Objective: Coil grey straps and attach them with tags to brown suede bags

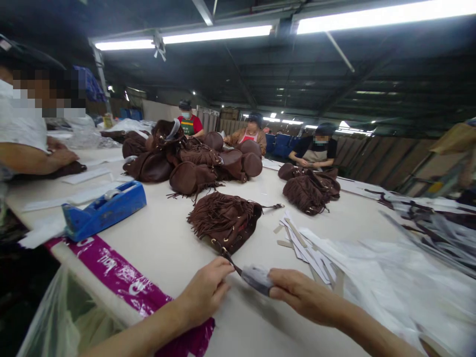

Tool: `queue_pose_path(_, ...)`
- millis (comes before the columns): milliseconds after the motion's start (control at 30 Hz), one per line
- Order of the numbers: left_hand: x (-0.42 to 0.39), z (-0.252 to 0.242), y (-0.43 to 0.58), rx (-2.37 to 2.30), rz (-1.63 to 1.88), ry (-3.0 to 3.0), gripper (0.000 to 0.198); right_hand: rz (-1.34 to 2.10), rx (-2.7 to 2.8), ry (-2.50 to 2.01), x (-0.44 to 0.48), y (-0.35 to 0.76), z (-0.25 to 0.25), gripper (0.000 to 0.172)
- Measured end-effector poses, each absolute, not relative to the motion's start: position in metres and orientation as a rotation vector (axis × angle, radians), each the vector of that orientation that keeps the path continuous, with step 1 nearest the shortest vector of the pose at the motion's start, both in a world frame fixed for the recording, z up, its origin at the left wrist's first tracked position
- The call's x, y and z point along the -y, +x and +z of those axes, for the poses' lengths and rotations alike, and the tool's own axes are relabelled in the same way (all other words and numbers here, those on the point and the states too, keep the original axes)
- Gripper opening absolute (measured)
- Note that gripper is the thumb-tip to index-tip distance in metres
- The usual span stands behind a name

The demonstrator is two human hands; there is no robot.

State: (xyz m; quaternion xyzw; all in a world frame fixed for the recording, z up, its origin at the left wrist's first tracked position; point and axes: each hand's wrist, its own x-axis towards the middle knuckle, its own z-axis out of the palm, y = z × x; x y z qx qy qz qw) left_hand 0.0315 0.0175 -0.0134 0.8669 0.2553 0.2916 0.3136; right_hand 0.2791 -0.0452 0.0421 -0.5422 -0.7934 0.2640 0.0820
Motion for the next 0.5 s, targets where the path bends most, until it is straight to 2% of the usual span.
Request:
queue_pose_path(133,-0.012,-0.011,0.036,-0.628,0.880,2.223,0.031,1.598,1.891,-1.444,0.049,0.285,0.047,0.042)
queue_pose_path(200,-0.007,-0.007,0.033,-0.636,0.963,2.250,0.029,1.843,1.620,-1.319,0.052,0.286,0.037,0.051)
queue_pose_path(267,-0.003,-0.002,0.028,-0.557,1.061,2.358,0.038,1.989,1.373,-1.213,0.056,0.284,0.022,0.056)
queue_pose_path(333,0.002,0.005,0.024,-0.386,1.028,2.538,0.050,2.090,1.148,-1.104,0.061,0.279,0.005,0.052)
queue_pose_path(433,0.007,0.010,0.027,-0.250,0.742,2.711,0.063,2.194,0.850,-0.923,0.070,0.267,-0.011,0.035)
queue_pose_path(500,0.011,0.008,0.037,-0.359,0.607,2.701,0.059,2.234,0.678,-0.857,0.074,0.261,-0.013,0.028)
